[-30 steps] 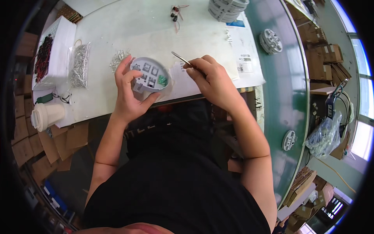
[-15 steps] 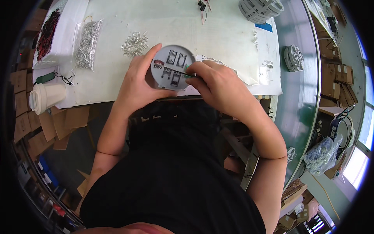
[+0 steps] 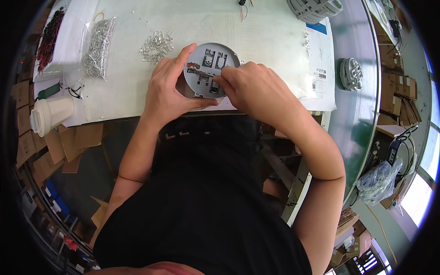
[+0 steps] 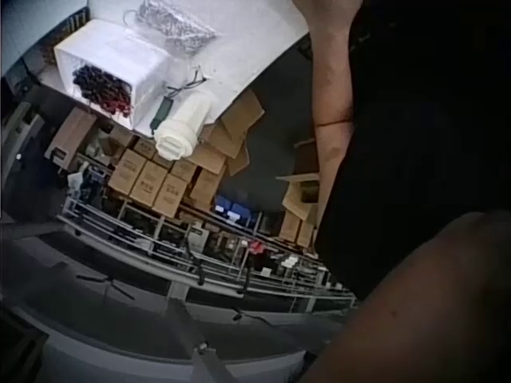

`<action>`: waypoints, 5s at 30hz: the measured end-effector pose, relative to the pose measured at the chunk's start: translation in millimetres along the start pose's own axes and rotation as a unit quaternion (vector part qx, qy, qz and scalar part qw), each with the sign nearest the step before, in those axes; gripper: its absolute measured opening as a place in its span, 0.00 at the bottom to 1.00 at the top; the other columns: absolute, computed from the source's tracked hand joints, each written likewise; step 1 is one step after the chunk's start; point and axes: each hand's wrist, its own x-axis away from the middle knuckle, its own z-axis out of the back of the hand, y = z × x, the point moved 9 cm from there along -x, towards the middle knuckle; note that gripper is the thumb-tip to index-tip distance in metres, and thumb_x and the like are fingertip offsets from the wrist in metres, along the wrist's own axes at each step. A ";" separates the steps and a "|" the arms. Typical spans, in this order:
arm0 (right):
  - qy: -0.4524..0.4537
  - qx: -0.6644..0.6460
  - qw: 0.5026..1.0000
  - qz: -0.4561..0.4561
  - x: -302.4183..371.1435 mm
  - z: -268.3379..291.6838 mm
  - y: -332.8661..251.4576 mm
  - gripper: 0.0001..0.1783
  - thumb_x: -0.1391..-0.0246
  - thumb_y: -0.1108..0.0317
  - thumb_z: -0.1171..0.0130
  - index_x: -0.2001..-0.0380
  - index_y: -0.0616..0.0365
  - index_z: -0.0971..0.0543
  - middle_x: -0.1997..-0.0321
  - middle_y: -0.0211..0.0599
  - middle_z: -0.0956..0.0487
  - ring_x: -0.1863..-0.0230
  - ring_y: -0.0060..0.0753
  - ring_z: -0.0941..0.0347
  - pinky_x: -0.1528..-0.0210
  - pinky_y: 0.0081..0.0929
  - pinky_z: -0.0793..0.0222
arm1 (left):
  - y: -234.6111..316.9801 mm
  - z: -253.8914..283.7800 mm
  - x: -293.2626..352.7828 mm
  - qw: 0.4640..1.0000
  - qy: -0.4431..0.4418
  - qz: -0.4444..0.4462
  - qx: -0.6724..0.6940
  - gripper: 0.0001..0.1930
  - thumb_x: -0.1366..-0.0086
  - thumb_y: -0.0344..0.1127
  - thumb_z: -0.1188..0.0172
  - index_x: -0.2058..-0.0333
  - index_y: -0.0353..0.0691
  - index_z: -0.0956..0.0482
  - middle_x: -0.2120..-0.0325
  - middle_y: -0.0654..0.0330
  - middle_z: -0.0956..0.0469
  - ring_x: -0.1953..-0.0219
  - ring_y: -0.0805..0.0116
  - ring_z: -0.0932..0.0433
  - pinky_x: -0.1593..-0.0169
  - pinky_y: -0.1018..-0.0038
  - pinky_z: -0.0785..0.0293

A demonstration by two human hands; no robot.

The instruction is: Assembling small electronic or mechanical components onto a circular grey base at a factory workbench.

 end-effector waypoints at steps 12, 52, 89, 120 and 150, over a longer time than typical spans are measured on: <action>0.008 -0.030 0.999 0.004 1.3 -2.5 5.1 0.17 0.30 0.61 0.40 0.72 0.60 0.21 0.78 0.52 0.21 0.73 0.64 0.25 0.68 0.54 0.30 | 0.4 0.2 1.7 1.000 -0.013 0.001 -0.003 0.60 0.64 0.51 0.12 0.30 0.43 0.30 0.61 0.60 0.17 0.59 0.59 0.22 0.49 0.62 0.24; -0.070 0.131 0.989 -0.016 -10.4 9.0 -27.4 0.10 0.33 0.67 0.39 0.67 0.62 0.17 0.79 0.51 0.21 0.72 0.57 0.19 0.69 0.47 0.25 | -2.6 0.3 1.8 1.000 -0.012 0.011 0.007 0.58 0.65 0.54 0.11 0.32 0.43 0.26 0.63 0.61 0.16 0.61 0.60 0.22 0.49 0.63 0.24; 0.345 -0.038 0.937 0.034 74.8 7.5 -0.4 0.35 0.48 0.64 0.22 0.37 0.51 0.22 0.56 0.36 0.16 0.64 0.40 0.16 0.65 0.36 0.22 | -0.7 -13.3 -11.3 0.913 -0.044 0.166 0.371 0.07 0.29 0.24 0.37 0.54 0.32 0.15 0.68 0.67 0.24 0.67 0.81 0.30 0.65 0.81 0.34; 0.279 0.010 0.915 -0.290 249.8 108.0 188.5 0.65 0.69 0.61 0.15 0.24 0.53 0.35 0.32 0.53 0.26 0.31 0.53 0.27 0.28 0.40 0.33 | 21.5 -11.3 -4.2 0.990 -0.009 -0.041 0.137 0.05 0.35 0.28 0.28 0.60 0.38 0.10 0.70 0.58 0.19 0.68 0.63 0.19 0.64 0.71 0.24; -0.051 0.019 0.988 0.141 -167.3 -1.6 -27.5 0.09 0.42 0.67 0.31 0.59 0.56 0.13 0.56 0.39 0.17 0.57 0.47 0.18 0.55 0.41 0.23 | 16.4 23.1 7.7 0.995 -0.022 -0.080 -0.056 0.36 0.47 0.43 0.24 0.37 0.50 0.20 0.45 0.58 0.24 0.36 0.52 0.28 0.36 0.56 0.27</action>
